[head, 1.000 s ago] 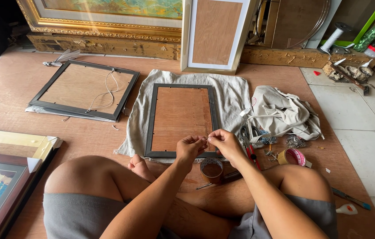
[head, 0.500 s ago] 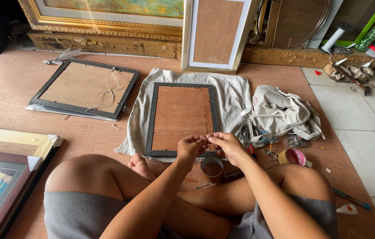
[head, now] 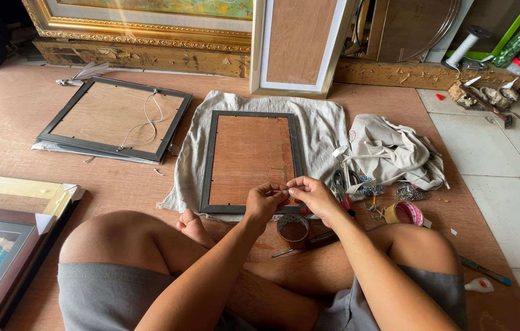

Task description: The person assembles a picture frame by attaching a hanging wire to the back using a screwdriver. They position the frame, retrieve a wire and screw from a bag, and drive the screw into the frame to secure the wire.

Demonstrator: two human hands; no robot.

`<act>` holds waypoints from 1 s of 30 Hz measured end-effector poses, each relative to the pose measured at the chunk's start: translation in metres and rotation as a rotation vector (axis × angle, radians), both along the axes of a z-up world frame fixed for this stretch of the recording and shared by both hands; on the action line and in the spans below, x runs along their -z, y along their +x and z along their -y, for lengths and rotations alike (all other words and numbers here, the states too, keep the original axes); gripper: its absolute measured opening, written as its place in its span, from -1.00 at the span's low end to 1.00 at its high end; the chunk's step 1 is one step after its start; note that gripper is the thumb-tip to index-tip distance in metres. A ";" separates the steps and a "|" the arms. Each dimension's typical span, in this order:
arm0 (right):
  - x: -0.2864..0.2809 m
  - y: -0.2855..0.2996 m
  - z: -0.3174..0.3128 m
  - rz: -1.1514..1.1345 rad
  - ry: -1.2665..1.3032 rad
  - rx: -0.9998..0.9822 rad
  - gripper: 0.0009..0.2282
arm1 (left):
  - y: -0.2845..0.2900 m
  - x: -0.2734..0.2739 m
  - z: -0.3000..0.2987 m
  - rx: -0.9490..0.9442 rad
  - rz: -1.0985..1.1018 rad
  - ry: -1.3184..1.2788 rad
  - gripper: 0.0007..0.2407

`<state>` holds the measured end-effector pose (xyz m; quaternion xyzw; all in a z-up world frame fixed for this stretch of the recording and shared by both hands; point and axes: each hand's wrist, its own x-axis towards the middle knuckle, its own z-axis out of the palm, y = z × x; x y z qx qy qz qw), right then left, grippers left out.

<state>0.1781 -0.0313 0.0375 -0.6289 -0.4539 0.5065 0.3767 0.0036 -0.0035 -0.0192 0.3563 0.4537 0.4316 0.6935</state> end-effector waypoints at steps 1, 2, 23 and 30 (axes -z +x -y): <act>0.003 0.002 -0.001 0.000 -0.002 0.001 -0.78 | -0.001 -0.003 0.001 0.001 0.000 -0.002 -0.85; 0.006 0.003 -0.002 0.043 0.014 -0.005 -0.79 | -0.002 -0.006 0.003 0.003 -0.013 -0.004 -0.85; -0.046 0.038 0.017 1.148 -0.354 -0.829 -0.61 | -0.009 0.008 0.002 0.078 -0.033 -0.212 -0.85; -0.085 0.144 0.028 0.422 -0.174 -0.552 -0.64 | -0.006 0.012 -0.002 -0.031 -0.021 -0.215 -0.86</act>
